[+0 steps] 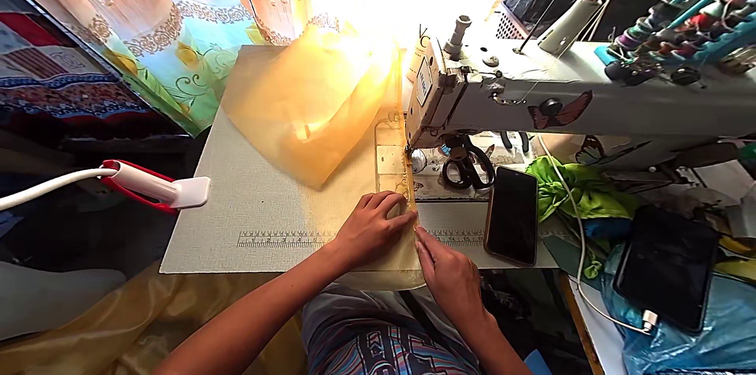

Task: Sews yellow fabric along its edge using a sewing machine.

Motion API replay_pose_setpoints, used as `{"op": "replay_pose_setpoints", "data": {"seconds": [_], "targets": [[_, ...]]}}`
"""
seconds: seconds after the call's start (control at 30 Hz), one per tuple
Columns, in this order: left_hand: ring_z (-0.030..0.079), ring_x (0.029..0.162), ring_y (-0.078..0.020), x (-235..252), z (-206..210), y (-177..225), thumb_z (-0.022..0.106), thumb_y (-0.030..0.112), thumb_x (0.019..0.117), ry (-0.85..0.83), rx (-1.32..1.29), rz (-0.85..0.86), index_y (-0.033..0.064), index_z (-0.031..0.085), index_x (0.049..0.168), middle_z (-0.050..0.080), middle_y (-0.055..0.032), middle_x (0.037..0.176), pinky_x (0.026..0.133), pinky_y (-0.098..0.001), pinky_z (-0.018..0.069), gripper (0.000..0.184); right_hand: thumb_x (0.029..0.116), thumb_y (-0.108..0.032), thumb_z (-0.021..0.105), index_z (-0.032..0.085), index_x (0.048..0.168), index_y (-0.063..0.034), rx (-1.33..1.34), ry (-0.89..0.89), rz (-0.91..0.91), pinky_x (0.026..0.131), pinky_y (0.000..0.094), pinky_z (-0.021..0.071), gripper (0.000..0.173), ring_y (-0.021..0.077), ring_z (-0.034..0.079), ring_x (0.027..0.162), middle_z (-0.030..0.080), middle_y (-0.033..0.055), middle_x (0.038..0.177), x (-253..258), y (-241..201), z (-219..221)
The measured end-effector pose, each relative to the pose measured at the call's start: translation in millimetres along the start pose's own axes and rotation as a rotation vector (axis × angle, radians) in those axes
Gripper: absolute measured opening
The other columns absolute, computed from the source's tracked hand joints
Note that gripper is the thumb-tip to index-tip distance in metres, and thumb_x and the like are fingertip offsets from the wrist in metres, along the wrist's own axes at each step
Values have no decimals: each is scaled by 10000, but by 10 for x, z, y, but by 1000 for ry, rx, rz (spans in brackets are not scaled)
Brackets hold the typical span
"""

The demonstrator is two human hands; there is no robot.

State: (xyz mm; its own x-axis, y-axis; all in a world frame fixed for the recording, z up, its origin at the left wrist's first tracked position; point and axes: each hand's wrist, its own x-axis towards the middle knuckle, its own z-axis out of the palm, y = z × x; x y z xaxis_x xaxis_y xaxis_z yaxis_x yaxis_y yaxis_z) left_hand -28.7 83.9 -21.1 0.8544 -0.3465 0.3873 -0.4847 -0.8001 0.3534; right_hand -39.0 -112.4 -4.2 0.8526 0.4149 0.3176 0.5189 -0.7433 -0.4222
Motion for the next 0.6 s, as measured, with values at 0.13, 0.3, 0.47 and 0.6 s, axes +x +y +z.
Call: {"op": "replay_pose_setpoints", "data": {"seconds": [0.13,0.3,0.47,0.6], "targets": [[597,1279,-316,-2,10,-6,481,213,1032,10,10,9,194,731,1283,663,-137,1322,1035,-495,467,354,978,-127,570,746,1217,-3,-2,1,-2,527,464,558,322,313,725,628,758,148,809,-2,4,4],[594,1283,-315,-4,11,-7,481,216,1032,10,12,8,196,727,1291,660,-136,1330,1038,-495,465,358,980,-131,567,747,1218,-9,-6,4,-3,527,464,557,323,309,727,632,764,141,825,0,3,5],[596,1280,-323,-10,10,-6,490,199,1029,20,-6,10,183,730,1283,659,-150,1326,1041,-503,465,350,981,-128,567,749,1214,-7,4,9,-10,531,464,560,320,311,732,643,768,146,842,1,7,13],[593,1283,-325,-7,4,-8,486,199,1029,17,-2,13,182,728,1286,659,-147,1326,1043,-500,464,354,977,-128,569,749,1209,1,-1,10,-20,527,463,557,320,311,730,638,768,149,842,3,11,13]]}}
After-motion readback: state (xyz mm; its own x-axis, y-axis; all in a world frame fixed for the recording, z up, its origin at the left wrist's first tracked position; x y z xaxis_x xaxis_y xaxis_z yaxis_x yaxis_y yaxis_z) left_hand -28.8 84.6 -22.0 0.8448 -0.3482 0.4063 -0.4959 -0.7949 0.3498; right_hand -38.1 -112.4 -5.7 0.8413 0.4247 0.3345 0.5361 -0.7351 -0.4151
